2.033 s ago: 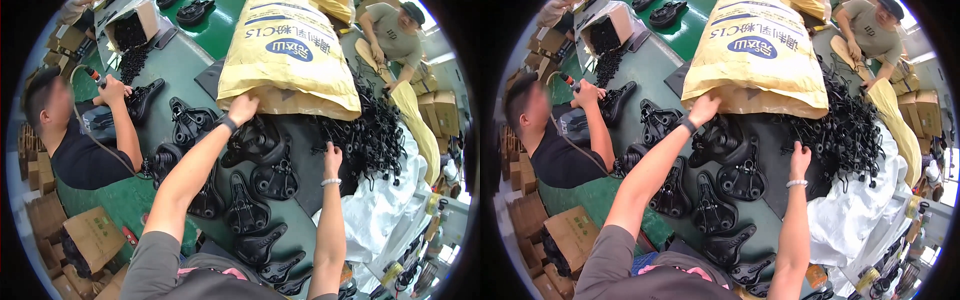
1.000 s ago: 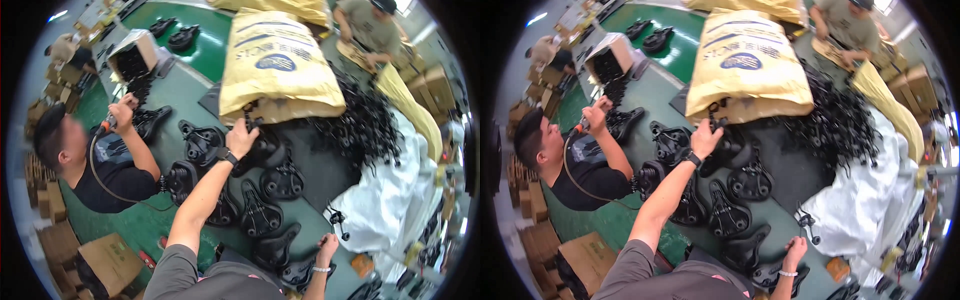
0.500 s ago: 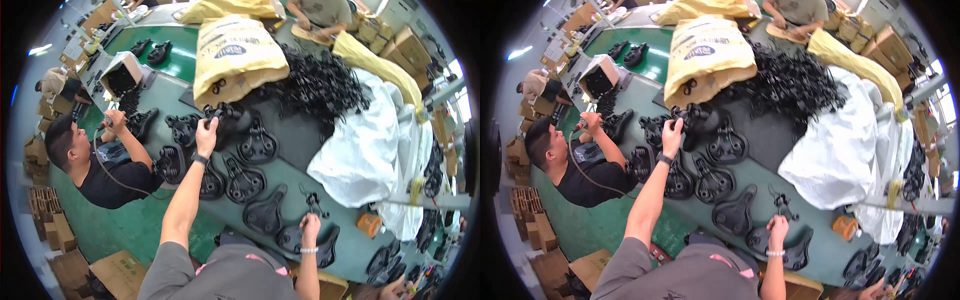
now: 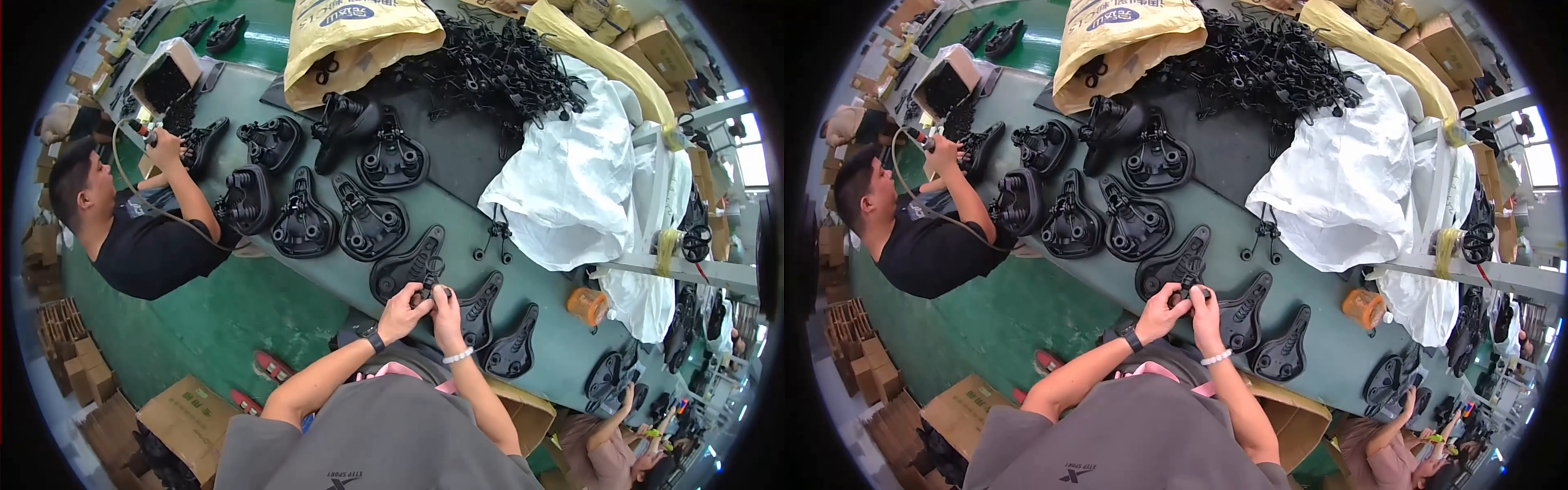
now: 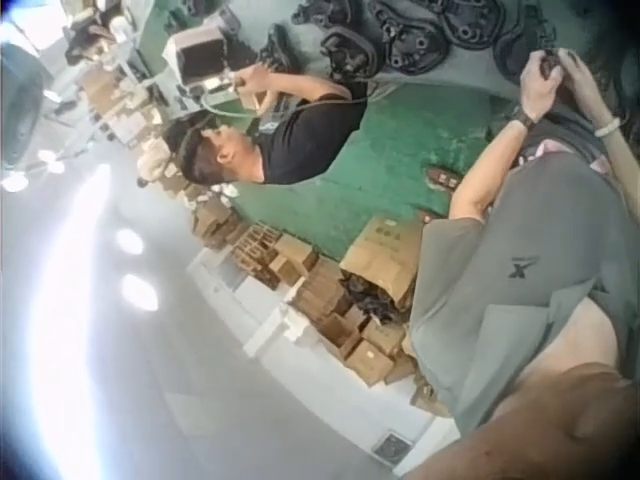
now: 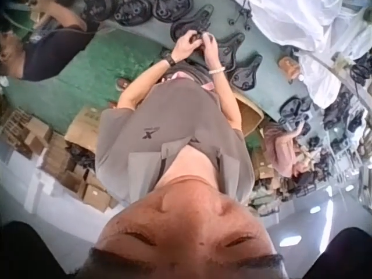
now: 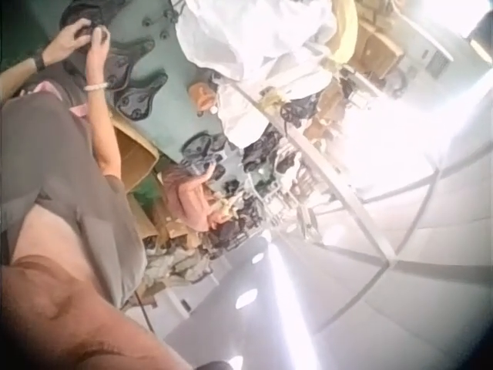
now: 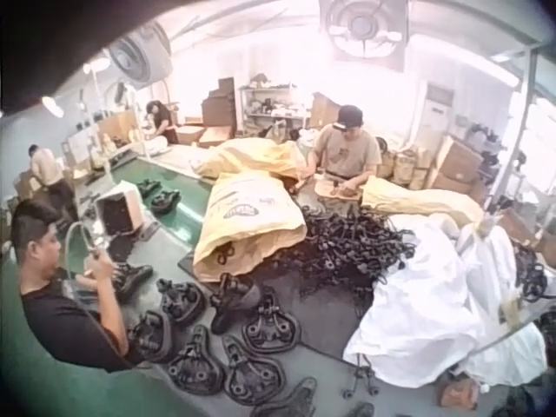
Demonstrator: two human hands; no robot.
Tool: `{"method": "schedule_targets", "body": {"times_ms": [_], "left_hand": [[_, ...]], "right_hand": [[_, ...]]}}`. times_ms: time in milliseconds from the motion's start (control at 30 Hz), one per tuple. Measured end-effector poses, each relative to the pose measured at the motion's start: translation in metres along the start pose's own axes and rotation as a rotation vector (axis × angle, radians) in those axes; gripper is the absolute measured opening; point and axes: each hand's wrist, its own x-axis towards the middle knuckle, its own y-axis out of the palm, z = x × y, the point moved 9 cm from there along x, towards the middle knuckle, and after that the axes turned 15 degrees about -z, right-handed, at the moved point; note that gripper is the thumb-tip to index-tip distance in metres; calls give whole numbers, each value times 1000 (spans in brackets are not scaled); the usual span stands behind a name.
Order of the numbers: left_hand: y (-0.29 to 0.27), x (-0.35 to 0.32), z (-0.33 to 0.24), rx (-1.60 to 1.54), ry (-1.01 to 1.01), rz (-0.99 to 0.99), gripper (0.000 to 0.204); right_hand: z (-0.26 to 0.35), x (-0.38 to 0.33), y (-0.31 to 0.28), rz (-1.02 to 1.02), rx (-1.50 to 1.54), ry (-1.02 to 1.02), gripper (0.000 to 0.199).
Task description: Assembling bicycle seats by manually attaching metal rails to the plastic bases.
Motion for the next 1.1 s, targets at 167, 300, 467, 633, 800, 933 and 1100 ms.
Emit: {"method": "schedule_targets", "body": {"times_ms": [167,300,467,633,800,933,1100], "left_hand": [[-19,3,74,-97,-145,-101,40],[-26,1,64,-582,-607,24,45],[-27,7,48,-529,-507,-12,39],[-11,-10,47,-687,-562,41,35],[-5,-24,80,-571,-615,420,46],[-34,5,75,-401,-393,215,40],[-84,49,34,370,155,-227,34]], "right_hand": [[20,16,-39,-305,111,-34,17],[94,45,-33,-311,-382,-408,33],[97,10,40,-154,-737,-706,42],[-24,-21,51,262,-145,185,45],[-22,-33,33,407,-250,169,55],[-18,-8,5,250,-639,-146,43],[52,31,5,-145,-779,-637,46]]}}
